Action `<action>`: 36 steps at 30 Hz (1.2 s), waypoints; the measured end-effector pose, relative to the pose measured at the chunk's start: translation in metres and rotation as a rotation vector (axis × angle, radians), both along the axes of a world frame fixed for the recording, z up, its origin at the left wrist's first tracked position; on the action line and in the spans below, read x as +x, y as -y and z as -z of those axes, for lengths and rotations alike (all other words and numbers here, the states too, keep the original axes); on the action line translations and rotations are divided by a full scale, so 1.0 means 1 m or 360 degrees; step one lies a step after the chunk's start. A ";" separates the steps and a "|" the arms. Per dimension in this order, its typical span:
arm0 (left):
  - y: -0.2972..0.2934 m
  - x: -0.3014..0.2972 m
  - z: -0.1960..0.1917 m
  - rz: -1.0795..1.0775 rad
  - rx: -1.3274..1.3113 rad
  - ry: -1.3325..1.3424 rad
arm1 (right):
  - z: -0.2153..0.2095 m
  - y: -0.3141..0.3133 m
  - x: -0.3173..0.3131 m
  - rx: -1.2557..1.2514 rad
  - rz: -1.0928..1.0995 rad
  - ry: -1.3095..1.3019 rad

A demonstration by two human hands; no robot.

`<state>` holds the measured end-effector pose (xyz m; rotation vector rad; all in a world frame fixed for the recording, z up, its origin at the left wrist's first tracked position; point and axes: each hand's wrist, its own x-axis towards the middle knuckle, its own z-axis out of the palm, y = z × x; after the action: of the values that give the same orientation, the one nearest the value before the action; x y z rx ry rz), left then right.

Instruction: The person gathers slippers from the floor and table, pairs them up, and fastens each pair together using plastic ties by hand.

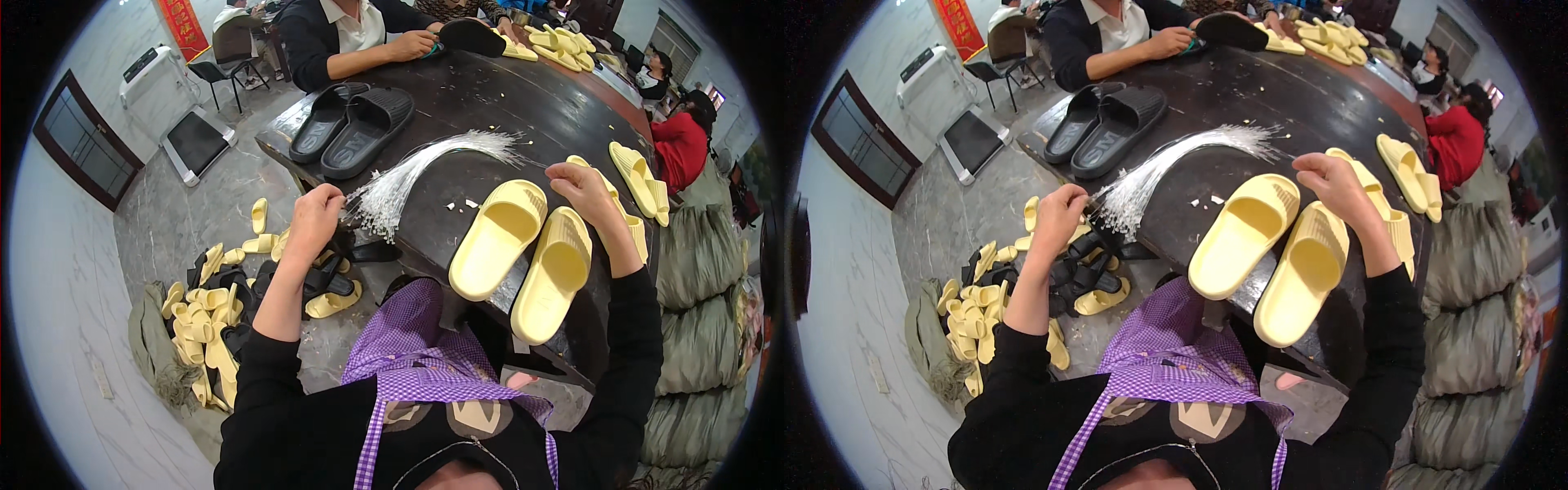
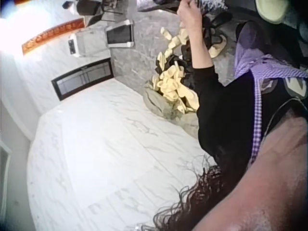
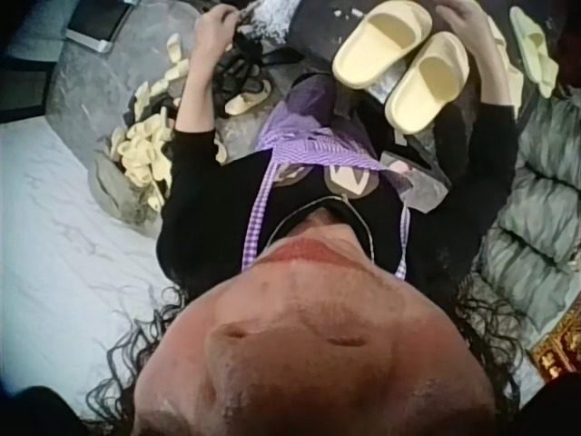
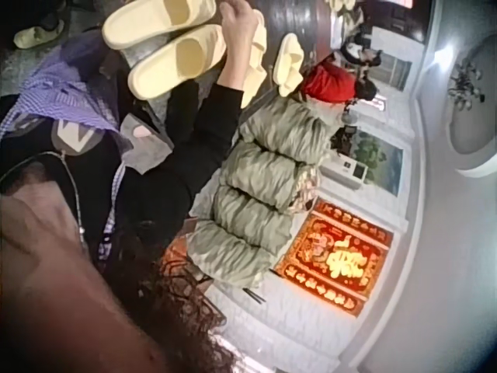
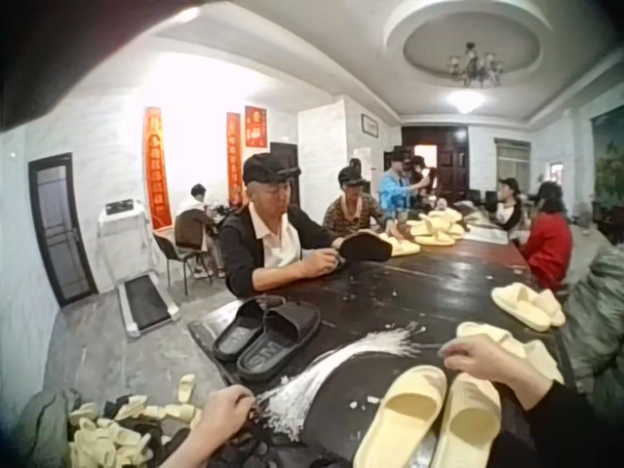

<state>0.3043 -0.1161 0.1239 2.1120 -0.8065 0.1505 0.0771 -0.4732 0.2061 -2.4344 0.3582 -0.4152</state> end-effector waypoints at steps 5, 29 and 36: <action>-0.003 -0.007 -0.010 0.0001 -0.0301 -0.0051 | -0.014 -0.021 0.018 -0.0195 -0.0064 0.0066; 0.061 -0.019 0.010 0.0592 -0.0589 0.0710 | 0.010 -0.171 0.071 -0.0157 -0.0955 0.0045; 0.073 -0.017 0.037 0.0743 0.0268 0.0550 | -0.012 -0.158 0.034 0.0254 -0.0793 0.0002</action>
<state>0.2868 -0.1891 0.0871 2.0148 -1.5410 0.2047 0.1114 -0.3153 0.2177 -2.2625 -0.2110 -0.1610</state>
